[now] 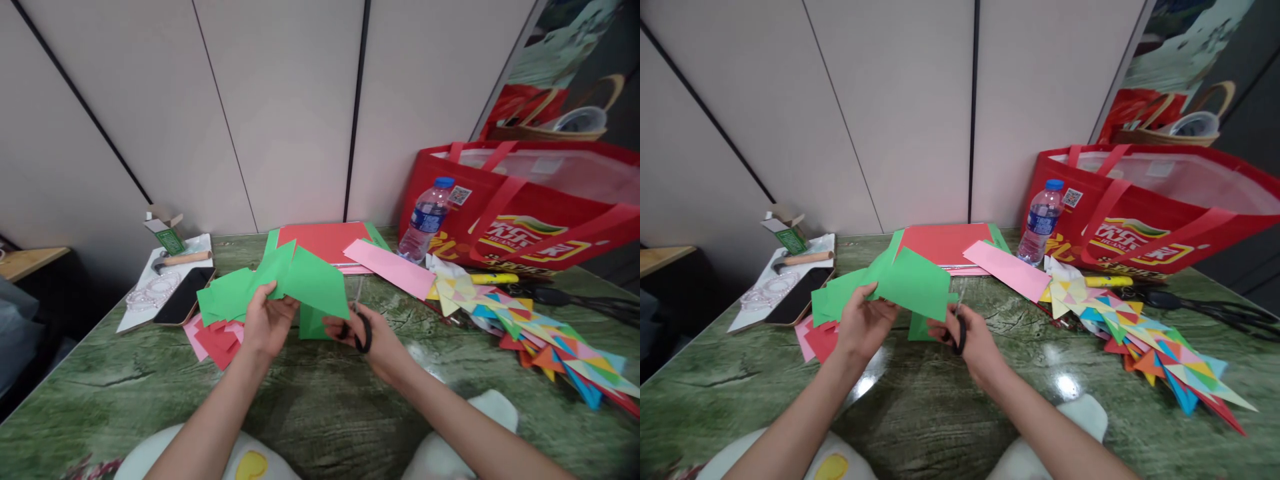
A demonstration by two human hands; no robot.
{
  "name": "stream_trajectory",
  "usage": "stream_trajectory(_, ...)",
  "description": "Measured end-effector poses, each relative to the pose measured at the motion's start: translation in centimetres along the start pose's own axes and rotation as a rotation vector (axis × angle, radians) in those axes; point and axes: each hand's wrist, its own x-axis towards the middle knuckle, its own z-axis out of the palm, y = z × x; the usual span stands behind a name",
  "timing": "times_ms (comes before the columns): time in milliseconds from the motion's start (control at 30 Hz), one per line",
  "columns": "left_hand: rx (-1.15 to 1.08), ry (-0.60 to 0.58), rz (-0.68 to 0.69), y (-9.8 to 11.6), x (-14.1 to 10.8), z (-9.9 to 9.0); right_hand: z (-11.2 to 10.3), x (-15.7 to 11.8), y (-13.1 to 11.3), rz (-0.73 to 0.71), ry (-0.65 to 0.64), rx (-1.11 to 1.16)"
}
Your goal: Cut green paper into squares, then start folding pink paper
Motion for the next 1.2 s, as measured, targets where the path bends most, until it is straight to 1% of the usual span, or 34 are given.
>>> stream_trajectory(67, 0.044, -0.031, -0.038, -0.3, -0.1, 0.1, -0.4, 0.3, -0.3, 0.000, 0.082, 0.132)
stream_trajectory(133, 0.135, -0.055, -0.037, -0.8, -0.3, 0.3, -0.9, 0.6, -0.5, 0.014, 0.127, 0.220)
stream_trajectory(267, 0.323, -0.017, 0.076, -1.6, -0.4, 0.1, -1.9, 1.4, -0.6, 0.064, 0.197, 0.439)
stream_trajectory(333, 0.372, -0.006, 0.113, -1.7, -0.2, -0.2, -2.3, 1.8, -0.7, 0.088, 0.252, 0.548)
stream_trajectory(400, 0.386, -0.003, 0.144, -1.7, 0.0, -0.4, -2.7, 2.2, -0.9, 0.118, 0.296, 0.599)
stream_trajectory(467, 0.374, -0.001, 0.176, -1.4, 0.3, -0.6, -3.0, 2.5, -1.1, 0.139, 0.282, 0.576)
stream_trajectory(533, 0.364, -0.012, 0.189, -1.1, 0.5, -0.8, -3.3, 2.7, -1.0, 0.147, 0.227, 0.531)
stream_trajectory(633, 0.381, -0.061, 0.156, -0.9, 0.7, -1.0, -3.4, 2.8, -0.7, 0.143, 0.174, 0.424)
stream_trajectory(733, 0.421, -0.098, 0.121, -0.9, 0.7, -1.2, -3.4, 2.9, -0.4, 0.123, 0.176, 0.309)
stream_trajectory(867, 0.479, -0.124, 0.091, -1.0, 0.7, -1.2, -3.4, 2.9, -0.3, 0.060, 0.212, 0.258)
stream_trajectory(900, 0.479, -0.107, 0.102, -0.9, 0.7, -1.2, -3.4, 2.9, -0.3, 0.032, 0.230, 0.247)
stream_trajectory(967, 0.452, -0.030, 0.129, -0.4, 0.9, -1.1, -3.4, 3.1, -0.3, -0.033, 0.278, 0.223)
stream_trajectory(1033, 0.432, 0.050, 0.151, 0.4, 1.3, -1.1, -3.5, 3.2, -0.3, -0.106, 0.333, 0.196)
stream_trajectory(1067, 0.450, 0.066, 0.165, 0.8, 1.5, -1.2, -3.6, 3.3, -0.3, -0.141, 0.359, 0.183)
stream_trajectory(1133, 0.562, 0.036, 0.171, 1.7, 1.9, -1.5, -3.7, 3.4, -0.3, -0.204, 0.408, 0.157)
stream_trajectory(1200, 0.672, 0.009, 0.143, 2.3, 2.2, -2.0, -3.9, 3.5, -0.4, -0.258, 0.450, 0.136)
